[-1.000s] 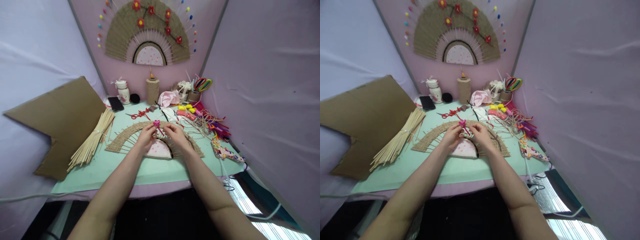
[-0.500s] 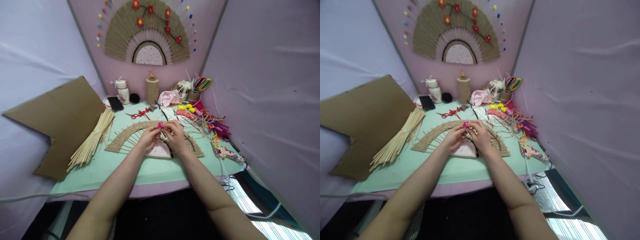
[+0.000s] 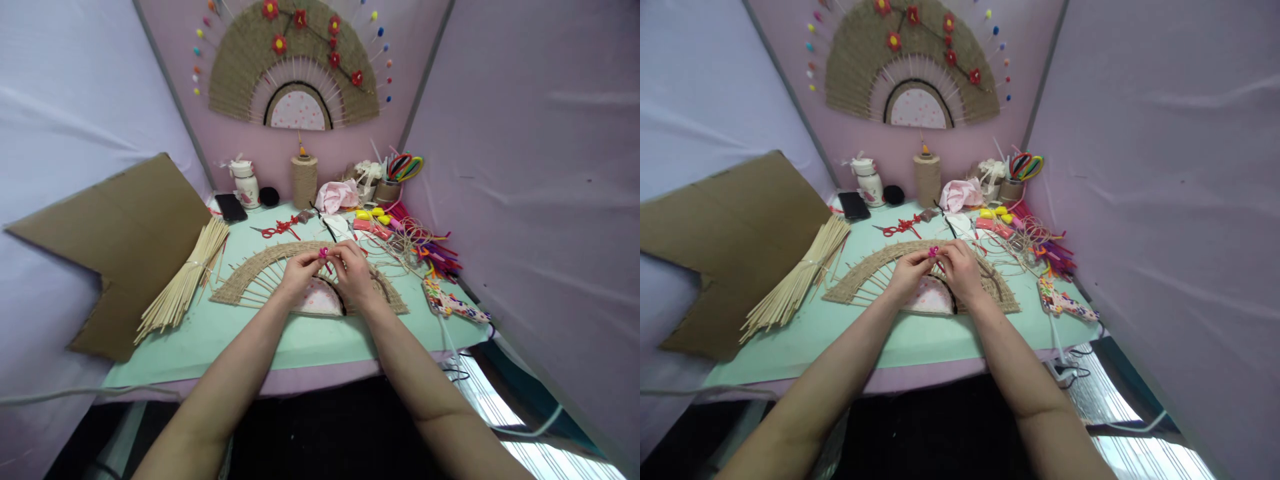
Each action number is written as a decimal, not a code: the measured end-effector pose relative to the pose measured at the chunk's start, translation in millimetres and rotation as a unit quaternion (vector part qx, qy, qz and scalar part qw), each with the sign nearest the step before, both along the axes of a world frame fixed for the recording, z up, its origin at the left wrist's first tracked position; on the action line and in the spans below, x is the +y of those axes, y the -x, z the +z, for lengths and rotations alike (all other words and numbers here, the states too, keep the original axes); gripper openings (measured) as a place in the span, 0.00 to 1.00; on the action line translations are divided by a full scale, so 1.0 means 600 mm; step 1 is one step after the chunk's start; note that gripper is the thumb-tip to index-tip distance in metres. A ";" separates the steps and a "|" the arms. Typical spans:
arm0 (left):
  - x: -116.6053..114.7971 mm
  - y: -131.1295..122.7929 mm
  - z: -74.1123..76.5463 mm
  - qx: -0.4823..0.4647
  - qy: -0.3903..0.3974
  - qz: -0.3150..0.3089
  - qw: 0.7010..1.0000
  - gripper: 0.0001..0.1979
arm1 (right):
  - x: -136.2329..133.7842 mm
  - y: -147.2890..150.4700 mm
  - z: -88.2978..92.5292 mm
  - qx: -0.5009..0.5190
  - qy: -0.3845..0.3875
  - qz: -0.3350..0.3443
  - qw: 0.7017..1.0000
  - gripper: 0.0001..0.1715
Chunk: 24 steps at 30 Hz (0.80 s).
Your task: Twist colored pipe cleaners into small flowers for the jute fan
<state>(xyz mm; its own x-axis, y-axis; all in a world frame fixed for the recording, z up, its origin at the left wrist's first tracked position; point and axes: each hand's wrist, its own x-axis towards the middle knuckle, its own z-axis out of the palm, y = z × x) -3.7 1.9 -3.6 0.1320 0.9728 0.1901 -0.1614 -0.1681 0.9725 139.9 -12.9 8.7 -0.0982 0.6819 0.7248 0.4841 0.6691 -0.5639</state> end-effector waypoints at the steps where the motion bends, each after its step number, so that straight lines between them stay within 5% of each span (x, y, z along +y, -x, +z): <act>1: 0.000 0.000 0.000 -0.003 0.002 0.003 1.000 0.14 | -0.001 0.000 0.002 0.020 0.001 0.006 1.000 0.06; 9: 0.012 -0.001 -0.013 -0.070 0.025 0.007 0.997 0.15 | 0.006 -0.008 0.007 0.166 0.075 -0.010 0.983 0.09; 15: 0.004 0.001 -0.002 -0.010 -0.036 0.047 0.998 0.10 | 0.010 -0.005 0.004 0.196 0.163 0.043 0.966 0.12; 24: -0.005 -0.004 0.006 0.039 -0.046 0.086 0.994 0.06 | 0.011 -0.002 0.000 0.200 0.223 0.028 0.954 0.12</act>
<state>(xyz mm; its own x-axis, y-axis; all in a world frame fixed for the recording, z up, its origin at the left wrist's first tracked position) -1.2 -1.0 0.0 -0.0162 0.9613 0.2749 -0.0466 -0.2754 0.9602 141.4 -6.3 8.6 0.0791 0.9329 0.3512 0.1415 0.3383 -0.9303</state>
